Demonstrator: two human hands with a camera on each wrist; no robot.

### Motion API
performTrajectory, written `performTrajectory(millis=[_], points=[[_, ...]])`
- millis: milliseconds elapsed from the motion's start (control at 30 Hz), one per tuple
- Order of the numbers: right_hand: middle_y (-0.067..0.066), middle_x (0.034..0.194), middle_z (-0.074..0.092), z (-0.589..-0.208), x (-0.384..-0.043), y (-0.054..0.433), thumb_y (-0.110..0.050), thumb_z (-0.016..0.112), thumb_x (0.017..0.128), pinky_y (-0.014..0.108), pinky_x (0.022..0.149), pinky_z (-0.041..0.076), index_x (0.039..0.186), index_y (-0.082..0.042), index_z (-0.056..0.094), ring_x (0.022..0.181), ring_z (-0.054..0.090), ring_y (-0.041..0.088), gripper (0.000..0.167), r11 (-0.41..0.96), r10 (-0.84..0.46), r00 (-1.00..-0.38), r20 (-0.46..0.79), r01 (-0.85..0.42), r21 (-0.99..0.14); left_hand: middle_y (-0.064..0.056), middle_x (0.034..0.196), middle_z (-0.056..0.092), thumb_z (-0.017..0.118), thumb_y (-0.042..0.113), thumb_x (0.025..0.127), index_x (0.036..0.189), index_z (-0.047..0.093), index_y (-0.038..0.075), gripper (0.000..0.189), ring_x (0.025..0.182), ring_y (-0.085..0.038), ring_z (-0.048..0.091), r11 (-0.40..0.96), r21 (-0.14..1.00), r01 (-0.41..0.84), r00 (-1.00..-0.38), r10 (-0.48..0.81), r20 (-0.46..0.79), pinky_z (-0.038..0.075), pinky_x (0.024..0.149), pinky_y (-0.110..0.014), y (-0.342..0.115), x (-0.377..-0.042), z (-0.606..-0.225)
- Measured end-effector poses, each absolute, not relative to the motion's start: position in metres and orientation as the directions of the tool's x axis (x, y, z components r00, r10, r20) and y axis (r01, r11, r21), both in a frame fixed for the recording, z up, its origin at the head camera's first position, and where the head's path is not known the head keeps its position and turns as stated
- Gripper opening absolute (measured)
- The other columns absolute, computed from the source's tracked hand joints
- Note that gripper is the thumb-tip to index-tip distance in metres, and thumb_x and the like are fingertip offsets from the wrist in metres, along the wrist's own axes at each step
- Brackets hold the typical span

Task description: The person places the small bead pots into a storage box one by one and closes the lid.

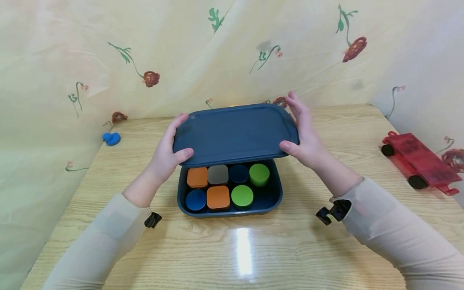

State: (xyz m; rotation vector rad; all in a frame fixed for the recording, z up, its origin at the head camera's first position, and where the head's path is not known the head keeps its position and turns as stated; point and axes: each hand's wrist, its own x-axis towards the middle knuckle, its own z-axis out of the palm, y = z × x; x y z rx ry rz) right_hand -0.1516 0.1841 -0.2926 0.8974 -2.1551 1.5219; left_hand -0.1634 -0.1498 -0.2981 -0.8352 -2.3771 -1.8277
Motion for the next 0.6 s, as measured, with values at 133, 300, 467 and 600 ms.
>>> performTrajectory(millis=[133,300,467,600], points=[[0.002,0.156,-0.002,-0.29,-0.149,0.187,-0.054,0.065,0.081,0.047,0.111,0.004,0.151,-0.011,0.004,0.142,0.004,0.023,0.103,0.197,-0.298,-0.855,0.425,-0.491,-0.849,-0.004,0.155,0.012,0.061,0.033,0.081,0.147,0.024,0.006,0.081,0.14,-0.015,0.009,0.181,0.865,0.469,-0.845,0.376,0.38,0.003,0.111,-0.048,-0.148,-0.163,-0.3],[-0.003,0.157,-0.006,-0.284,-0.146,0.185,-0.031,0.063,0.088,0.04,0.112,0.002,0.151,-0.019,-0.003,0.141,-0.003,0.011,0.092,0.243,-0.224,-0.935,0.277,-0.328,-0.913,-0.002,0.156,0.006,0.065,0.063,0.074,0.149,0.018,0.008,0.105,0.141,-0.016,0.006,0.21,0.825,0.524,-0.824,0.372,0.428,0.004,0.11,-0.051,-0.146,-0.161,-0.303],[-0.001,0.157,0.001,-0.283,-0.145,0.181,-0.025,0.062,0.088,0.041,0.112,0.004,0.152,-0.016,0.002,0.141,0.0,0.009,0.087,0.247,-0.177,-0.956,0.232,-0.271,-0.93,-0.001,0.157,-0.001,0.062,0.042,0.082,0.151,0.002,0.01,0.097,0.141,-0.013,0.0,0.129,0.892,0.434,-0.871,0.315,0.378,0.004,0.112,-0.044,-0.143,-0.162,-0.302],[0.0,0.157,0.007,-0.282,-0.144,0.179,-0.021,0.065,0.086,0.035,0.113,0.007,0.152,-0.013,0.007,0.141,0.004,0.007,0.088,0.259,-0.155,-0.956,0.248,-0.282,-0.924,0.001,0.156,0.0,0.055,0.024,0.085,0.151,-0.003,0.015,0.088,0.141,-0.014,0.006,0.07,0.95,0.305,-0.916,0.295,0.272,0.013,0.112,-0.042,-0.141,-0.164,-0.302]])
